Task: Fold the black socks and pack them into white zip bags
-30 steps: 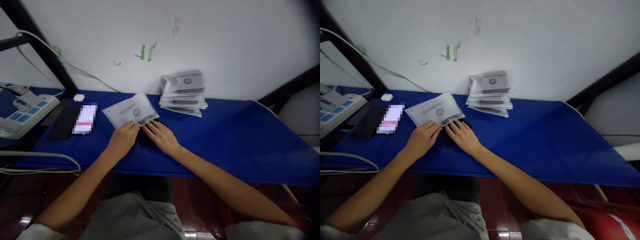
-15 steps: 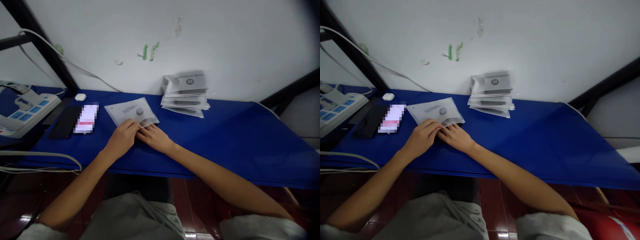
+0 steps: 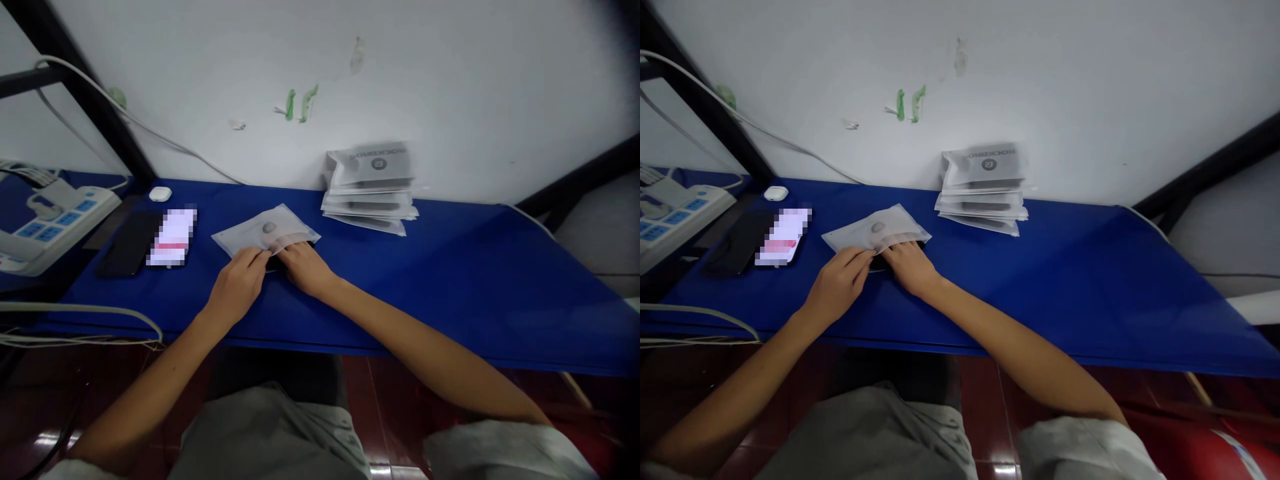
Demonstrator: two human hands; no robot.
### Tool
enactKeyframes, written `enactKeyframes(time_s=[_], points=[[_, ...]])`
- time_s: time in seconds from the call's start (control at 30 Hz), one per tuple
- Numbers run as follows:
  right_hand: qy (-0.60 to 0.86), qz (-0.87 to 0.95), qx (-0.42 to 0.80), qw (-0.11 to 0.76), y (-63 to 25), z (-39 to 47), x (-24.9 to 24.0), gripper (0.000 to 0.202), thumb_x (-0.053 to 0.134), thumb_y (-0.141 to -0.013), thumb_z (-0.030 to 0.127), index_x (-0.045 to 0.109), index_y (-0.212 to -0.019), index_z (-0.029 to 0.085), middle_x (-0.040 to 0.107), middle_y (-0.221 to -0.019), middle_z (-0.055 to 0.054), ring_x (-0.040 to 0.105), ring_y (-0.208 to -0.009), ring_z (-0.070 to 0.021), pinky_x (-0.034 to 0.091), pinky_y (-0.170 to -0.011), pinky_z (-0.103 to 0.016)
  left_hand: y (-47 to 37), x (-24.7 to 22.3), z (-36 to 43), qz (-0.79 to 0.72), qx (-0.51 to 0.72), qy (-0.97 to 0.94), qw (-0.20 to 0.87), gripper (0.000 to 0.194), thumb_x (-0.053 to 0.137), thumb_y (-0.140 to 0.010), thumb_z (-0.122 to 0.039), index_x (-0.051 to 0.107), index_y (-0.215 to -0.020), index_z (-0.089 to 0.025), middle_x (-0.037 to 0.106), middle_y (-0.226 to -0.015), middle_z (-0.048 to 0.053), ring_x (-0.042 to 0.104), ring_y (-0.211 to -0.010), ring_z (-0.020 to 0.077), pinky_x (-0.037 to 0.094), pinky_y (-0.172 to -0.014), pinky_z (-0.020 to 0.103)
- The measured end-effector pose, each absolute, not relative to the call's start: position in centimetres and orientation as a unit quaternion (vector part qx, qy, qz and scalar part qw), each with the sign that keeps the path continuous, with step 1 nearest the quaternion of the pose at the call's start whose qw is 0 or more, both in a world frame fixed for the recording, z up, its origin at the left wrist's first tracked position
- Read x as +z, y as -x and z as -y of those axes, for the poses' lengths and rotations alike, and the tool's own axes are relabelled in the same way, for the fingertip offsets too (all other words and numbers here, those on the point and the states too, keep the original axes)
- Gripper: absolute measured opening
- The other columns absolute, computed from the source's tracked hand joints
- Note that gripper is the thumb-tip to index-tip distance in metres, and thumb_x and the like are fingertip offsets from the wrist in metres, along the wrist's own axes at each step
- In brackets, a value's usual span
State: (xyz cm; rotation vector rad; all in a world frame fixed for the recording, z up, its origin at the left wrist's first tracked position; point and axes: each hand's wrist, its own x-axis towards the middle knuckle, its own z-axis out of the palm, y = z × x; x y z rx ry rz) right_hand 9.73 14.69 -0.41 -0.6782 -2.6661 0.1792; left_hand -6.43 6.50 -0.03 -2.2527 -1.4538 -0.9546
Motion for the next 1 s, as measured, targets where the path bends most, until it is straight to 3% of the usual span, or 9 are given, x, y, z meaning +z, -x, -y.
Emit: enactKeyframes(time_s=[0.17, 0.3, 0.4, 0.6, 0.73, 0.87, 1.0], points=[[0.204, 0.943, 0.149, 0.219, -8.8, -15.7, -1.3, 0.043, 0.047, -0.071, 0.000, 0.059, -0.111, 0.010, 0.063, -0.115, -0.016, 0.057, -0.111, -0.0261, 0.049, -0.091, -0.043, 6.4, 1.0, -6.7, 0.462, -0.345, 0.801, 0.160, 0.027, 0.039, -0.092, -0.008, 0.062, -0.105, -0.013, 0.063, -0.090, 0.008, 0.060, -0.084, 0.0183, 0.054, -0.077, 0.032], [0.196, 0.947, 0.114, 0.227, -7.7, -16.8, -2.1, 0.029, 0.044, -0.085, 0.012, 0.062, -0.107, 0.011, 0.062, -0.124, -0.016, 0.056, -0.116, -0.0243, 0.048, -0.096, -0.042, 5.9, 1.2, -6.3, 0.423, -0.327, 0.829, 0.163, 0.029, 0.037, -0.090, -0.004, 0.060, -0.106, -0.012, 0.064, -0.090, 0.008, 0.060, -0.083, 0.0177, 0.055, -0.077, 0.032], [0.183, 0.959, 0.031, 0.212, -7.0, -17.5, -2.1, 0.039, 0.031, -0.093, 0.021, 0.062, -0.114, 0.011, 0.056, -0.135, -0.012, 0.050, -0.125, -0.0245, 0.040, -0.104, -0.041, 5.6, 1.0, -5.6, 0.412, -0.315, 0.840, 0.160, 0.032, 0.036, -0.089, -0.002, 0.060, -0.108, -0.014, 0.065, -0.092, 0.007, 0.061, -0.083, 0.0168, 0.055, -0.080, 0.032], [0.218, 0.958, -0.077, 0.168, -8.4, -17.5, -0.8, 0.041, 0.039, -0.094, 0.012, 0.049, -0.134, 0.013, 0.046, -0.144, -0.016, 0.040, -0.134, -0.0290, 0.032, -0.111, -0.053, 7.2, 0.3, -4.6, 0.507, -0.326, 0.778, 0.177, 0.026, 0.042, -0.091, -0.008, 0.061, -0.107, -0.016, 0.066, -0.091, 0.007, 0.062, -0.084, 0.0184, 0.054, -0.078, 0.032], [0.193, 0.961, -0.114, 0.163, -9.6, -16.8, -0.4, 0.041, 0.037, -0.095, 0.011, 0.050, -0.134, 0.018, 0.044, -0.145, -0.014, 0.040, -0.133, -0.0336, 0.032, -0.108, -0.061, 7.9, -0.3, -4.7, 0.564, -0.286, 0.752, 0.186, 0.022, 0.045, -0.091, -0.010, 0.062, -0.105, -0.013, 0.066, -0.089, 0.009, 0.063, -0.080, 0.0195, 0.053, -0.068, 0.030], [0.187, 0.966, -0.117, 0.133, -8.6, -16.4, -0.4, 0.041, 0.042, -0.093, 0.010, 0.053, -0.131, 0.020, 0.047, -0.143, -0.013, 0.043, -0.132, -0.0326, 0.035, -0.107, -0.058, 7.5, -0.6, -5.0, 0.552, -0.282, 0.762, 0.188, 0.023, 0.043, -0.090, -0.008, 0.062, -0.103, -0.012, 0.066, -0.090, 0.009, 0.062, -0.080, 0.0196, 0.052, -0.068, 0.029], [0.227, 0.959, -0.106, 0.133, -7.0, -16.6, -0.5, 0.043, 0.036, -0.092, 0.006, 0.050, -0.132, 0.010, 0.048, -0.141, -0.017, 0.041, -0.134, -0.0308, 0.033, -0.111, -0.053, 7.3, -0.6, -5.1, 0.522, -0.284, 0.781, 0.192, 0.030, 0.038, -0.088, -0.003, 0.062, -0.102, -0.014, 0.067, -0.091, 0.009, 0.061, -0.082, 0.0199, 0.052, -0.070, 0.030]])
